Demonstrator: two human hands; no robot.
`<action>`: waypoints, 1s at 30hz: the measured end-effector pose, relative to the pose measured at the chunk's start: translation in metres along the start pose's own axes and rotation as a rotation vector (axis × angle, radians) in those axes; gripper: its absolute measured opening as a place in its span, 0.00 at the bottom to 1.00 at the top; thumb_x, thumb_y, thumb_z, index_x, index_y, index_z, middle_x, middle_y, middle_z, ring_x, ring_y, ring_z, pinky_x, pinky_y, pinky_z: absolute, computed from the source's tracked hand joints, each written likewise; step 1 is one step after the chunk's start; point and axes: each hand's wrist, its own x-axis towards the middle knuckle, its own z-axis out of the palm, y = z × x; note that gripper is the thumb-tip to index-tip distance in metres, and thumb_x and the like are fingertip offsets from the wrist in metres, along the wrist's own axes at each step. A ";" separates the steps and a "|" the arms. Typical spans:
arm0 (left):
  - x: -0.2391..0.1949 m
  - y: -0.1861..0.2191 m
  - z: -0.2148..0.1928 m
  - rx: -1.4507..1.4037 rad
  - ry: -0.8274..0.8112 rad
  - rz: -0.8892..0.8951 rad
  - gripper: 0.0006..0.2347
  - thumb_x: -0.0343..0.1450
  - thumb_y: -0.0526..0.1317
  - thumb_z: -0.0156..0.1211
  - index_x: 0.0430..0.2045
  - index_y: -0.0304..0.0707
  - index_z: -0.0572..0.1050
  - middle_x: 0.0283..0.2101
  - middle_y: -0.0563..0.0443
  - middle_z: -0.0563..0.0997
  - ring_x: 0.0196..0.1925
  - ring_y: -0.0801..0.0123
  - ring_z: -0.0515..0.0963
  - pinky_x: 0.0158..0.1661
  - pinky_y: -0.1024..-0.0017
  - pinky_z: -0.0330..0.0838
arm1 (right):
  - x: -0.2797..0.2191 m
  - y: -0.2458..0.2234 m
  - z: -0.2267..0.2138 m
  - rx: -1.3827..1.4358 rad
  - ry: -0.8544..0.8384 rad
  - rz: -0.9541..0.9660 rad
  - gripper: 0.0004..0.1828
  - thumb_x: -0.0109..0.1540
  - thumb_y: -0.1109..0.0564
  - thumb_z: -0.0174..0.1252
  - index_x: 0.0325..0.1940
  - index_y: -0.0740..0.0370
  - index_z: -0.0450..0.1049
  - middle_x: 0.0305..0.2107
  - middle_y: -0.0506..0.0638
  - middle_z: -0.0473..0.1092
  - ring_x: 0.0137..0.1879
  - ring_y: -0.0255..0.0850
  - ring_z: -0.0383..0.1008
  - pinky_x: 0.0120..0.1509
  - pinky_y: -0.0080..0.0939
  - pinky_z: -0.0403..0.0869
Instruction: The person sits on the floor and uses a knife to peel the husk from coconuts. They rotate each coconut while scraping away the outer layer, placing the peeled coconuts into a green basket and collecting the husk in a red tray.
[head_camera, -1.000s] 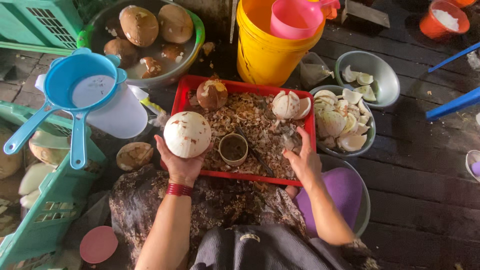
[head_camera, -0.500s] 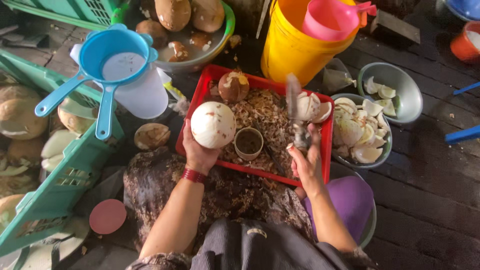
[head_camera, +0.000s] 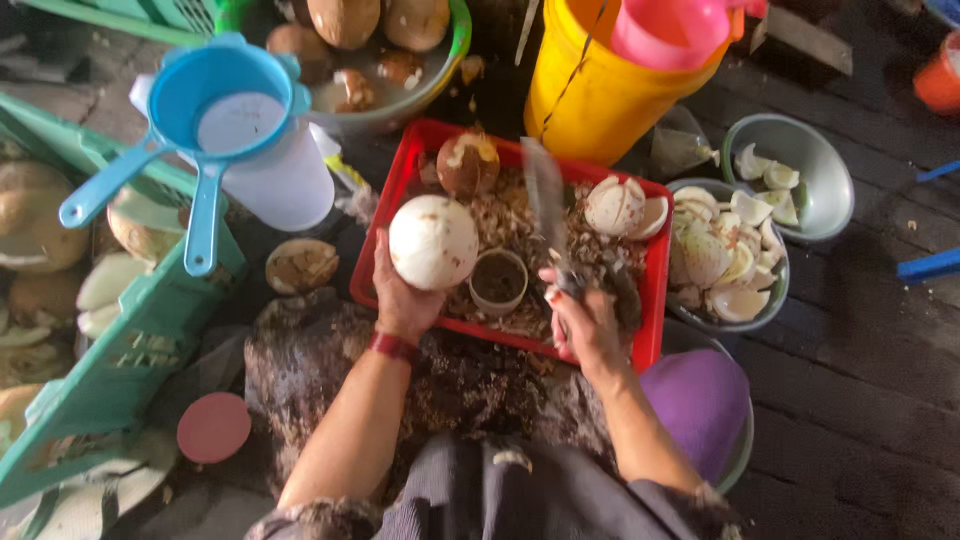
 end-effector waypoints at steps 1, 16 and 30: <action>0.001 0.002 0.003 0.004 0.004 -0.003 0.32 0.71 0.66 0.43 0.62 0.46 0.69 0.62 0.47 0.76 0.63 0.51 0.75 0.60 0.45 0.69 | 0.003 0.000 -0.001 0.079 -0.018 -0.051 0.34 0.68 0.40 0.50 0.73 0.61 0.63 0.21 0.47 0.67 0.21 0.32 0.66 0.20 0.33 0.72; -0.001 0.000 0.000 0.006 0.043 -0.022 0.33 0.69 0.68 0.45 0.63 0.49 0.68 0.64 0.49 0.74 0.65 0.48 0.74 0.61 0.41 0.68 | -0.043 0.069 -0.041 1.152 -0.416 0.399 0.14 0.68 0.56 0.54 0.50 0.60 0.56 0.25 0.50 0.65 0.19 0.32 0.62 0.16 0.33 0.63; -0.006 -0.005 0.000 0.045 0.086 -0.020 0.34 0.67 0.69 0.43 0.64 0.53 0.66 0.67 0.48 0.71 0.67 0.44 0.70 0.60 0.35 0.66 | -0.084 0.042 -0.047 0.138 0.410 0.051 0.49 0.66 0.60 0.53 0.82 0.41 0.31 0.26 0.49 0.67 0.20 0.31 0.63 0.17 0.31 0.64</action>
